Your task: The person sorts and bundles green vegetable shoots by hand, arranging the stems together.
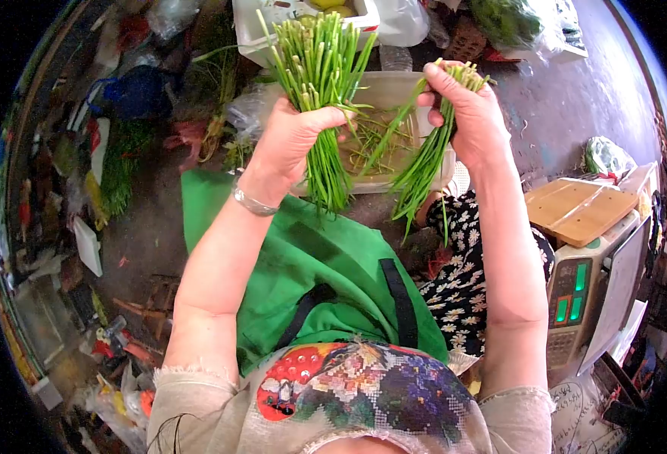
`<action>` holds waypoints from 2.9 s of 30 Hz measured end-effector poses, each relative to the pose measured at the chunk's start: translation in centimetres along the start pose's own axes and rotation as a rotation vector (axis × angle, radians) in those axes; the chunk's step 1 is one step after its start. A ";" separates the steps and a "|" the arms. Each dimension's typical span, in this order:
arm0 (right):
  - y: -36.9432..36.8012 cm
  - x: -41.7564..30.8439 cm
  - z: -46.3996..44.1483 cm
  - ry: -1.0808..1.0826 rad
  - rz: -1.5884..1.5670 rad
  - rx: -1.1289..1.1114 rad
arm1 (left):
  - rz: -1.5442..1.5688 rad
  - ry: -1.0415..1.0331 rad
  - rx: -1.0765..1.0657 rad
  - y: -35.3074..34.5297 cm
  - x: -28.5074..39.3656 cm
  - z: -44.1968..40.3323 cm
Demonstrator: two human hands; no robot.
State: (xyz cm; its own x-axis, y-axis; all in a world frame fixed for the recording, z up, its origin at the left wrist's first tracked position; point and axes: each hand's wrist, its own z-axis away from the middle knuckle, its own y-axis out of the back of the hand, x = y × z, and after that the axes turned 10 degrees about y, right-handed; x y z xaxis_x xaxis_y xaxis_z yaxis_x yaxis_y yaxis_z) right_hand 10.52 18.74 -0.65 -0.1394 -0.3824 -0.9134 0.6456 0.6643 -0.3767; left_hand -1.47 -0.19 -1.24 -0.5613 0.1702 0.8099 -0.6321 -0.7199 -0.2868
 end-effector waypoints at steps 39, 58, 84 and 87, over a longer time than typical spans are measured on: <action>-0.5 1.3 0.1 -0.044 0.013 -0.009 | -0.033 0.035 -0.199 -1.2 -0.5 0.6; 3.0 -2.7 -1.7 0.201 -0.217 0.231 | -0.070 -0.034 0.176 1.5 0.1 -0.5; -1.4 1.1 1.2 -0.161 -0.033 -0.074 | -0.144 -0.164 -0.079 -0.3 -1.1 -0.1; -2.1 2.0 1.8 -0.151 -0.140 -0.100 | -0.319 -0.264 -0.121 0.1 -1.8 -0.7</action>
State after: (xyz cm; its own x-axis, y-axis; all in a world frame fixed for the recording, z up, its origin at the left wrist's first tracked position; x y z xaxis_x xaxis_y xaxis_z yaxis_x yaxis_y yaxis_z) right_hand 10.27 15.46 -1.40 -0.1036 -0.5620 -0.8206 0.5495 0.6554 -0.5182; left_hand -0.92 -0.13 -3.09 -0.1815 0.1816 0.9665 -0.8187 -0.5723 -0.0462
